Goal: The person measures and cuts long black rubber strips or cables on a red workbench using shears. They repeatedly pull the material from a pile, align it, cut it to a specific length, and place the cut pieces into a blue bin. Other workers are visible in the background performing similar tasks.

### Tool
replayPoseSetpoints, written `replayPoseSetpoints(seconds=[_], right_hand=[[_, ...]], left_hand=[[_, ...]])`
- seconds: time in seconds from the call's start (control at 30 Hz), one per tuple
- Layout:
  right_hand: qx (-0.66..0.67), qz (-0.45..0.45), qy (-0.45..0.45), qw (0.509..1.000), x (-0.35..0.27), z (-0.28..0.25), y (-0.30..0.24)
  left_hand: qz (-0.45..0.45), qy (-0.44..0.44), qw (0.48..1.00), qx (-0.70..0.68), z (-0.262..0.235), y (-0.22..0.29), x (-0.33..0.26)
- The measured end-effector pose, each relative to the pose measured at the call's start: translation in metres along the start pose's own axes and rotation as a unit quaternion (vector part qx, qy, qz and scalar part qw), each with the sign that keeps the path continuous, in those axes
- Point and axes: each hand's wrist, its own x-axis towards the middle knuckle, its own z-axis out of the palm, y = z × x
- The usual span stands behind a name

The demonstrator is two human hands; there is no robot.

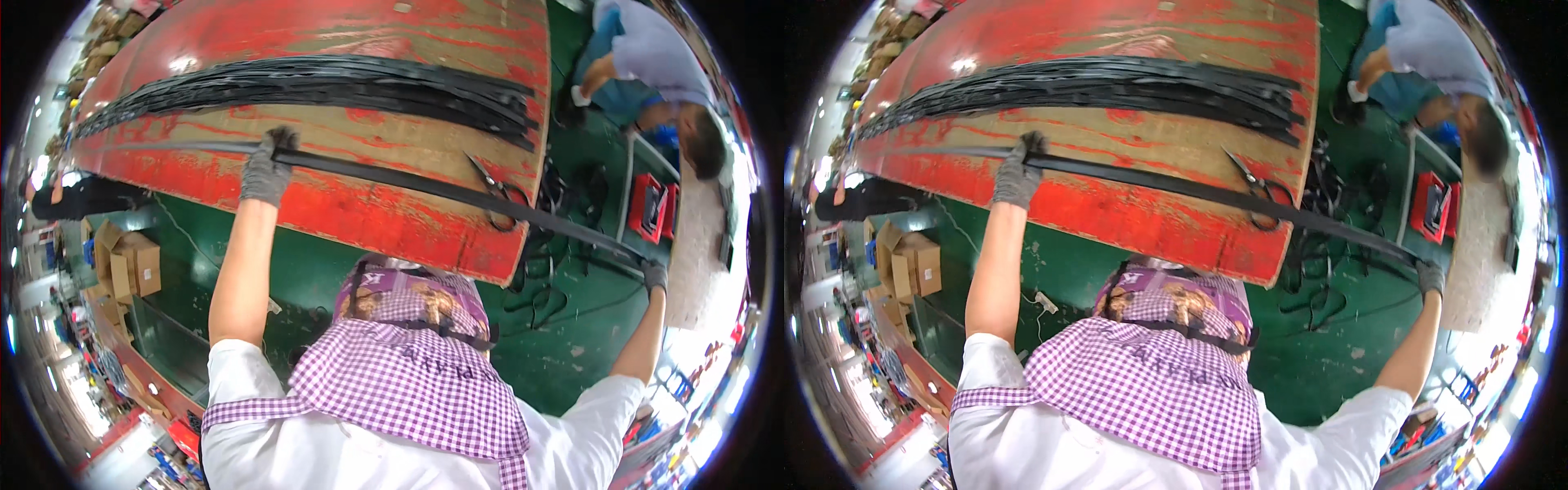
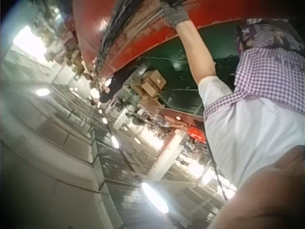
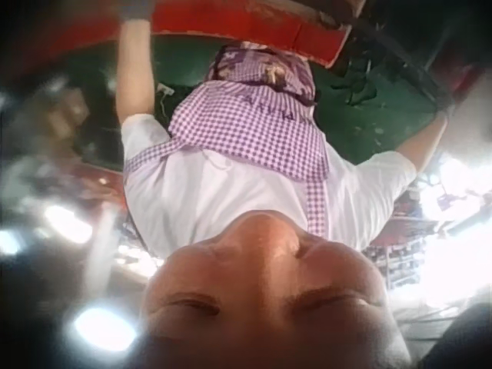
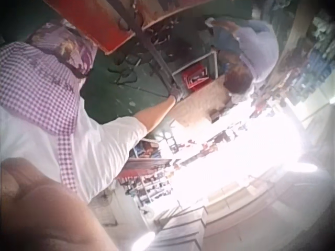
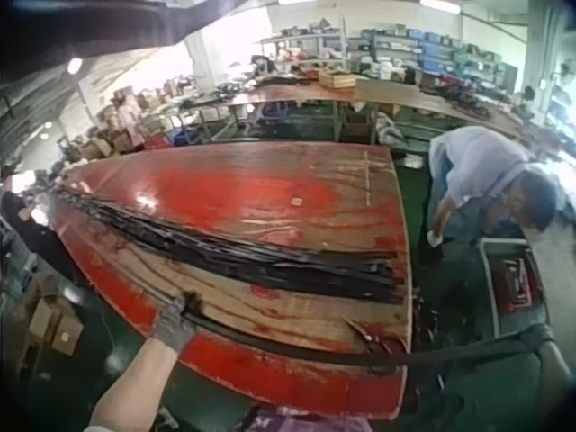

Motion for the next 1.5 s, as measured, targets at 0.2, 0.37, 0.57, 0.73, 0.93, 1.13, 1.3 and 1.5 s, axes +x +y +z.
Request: replayPoseSetpoints(seconds=[0.2, 0.37, 0.57, 0.73, 0.93, 1.13, 1.3, 1.5], right_hand=[[-0.131, 0.018, -0.082, 0.988, -0.069, -0.06, -0.193], [0.191, -0.493, 0.016, 0.849, -0.144, 0.015, -0.368], [0.399, -0.447, -0.508, 0.618, -0.184, 0.005, -0.433], [0.376, -0.415, -0.384, 0.734, -0.167, -0.031, -0.398], [0.336, -0.374, -0.416, 0.758, -0.157, -0.033, -0.356], [0.347, -0.312, -0.467, 0.751, -0.124, -0.052, -0.317], [0.303, -0.277, -0.494, 0.766, -0.127, -0.02, -0.33], [0.309, -0.266, -0.506, 0.76, -0.135, 0.016, -0.368]], left_hand=[[-0.038, -0.088, 0.995, 0.014, -0.016, -0.047, -0.04], [-0.168, -0.057, 0.984, -0.005, 0.033, -0.098, -0.101], [-0.174, -0.067, 0.981, -0.053, 0.072, -0.117, -0.132], [-0.116, -0.022, 0.988, -0.097, 0.013, -0.07, -0.088], [0.04, 0.085, 0.988, -0.118, -0.039, 0.038, -0.035], [0.116, 0.168, 0.978, 0.035, -0.082, 0.08, -0.005], [0.032, 0.343, 0.917, 0.2, -0.096, 0.026, 0.028], [0.001, 0.241, 0.967, -0.087, -0.142, -0.014, 0.056]])
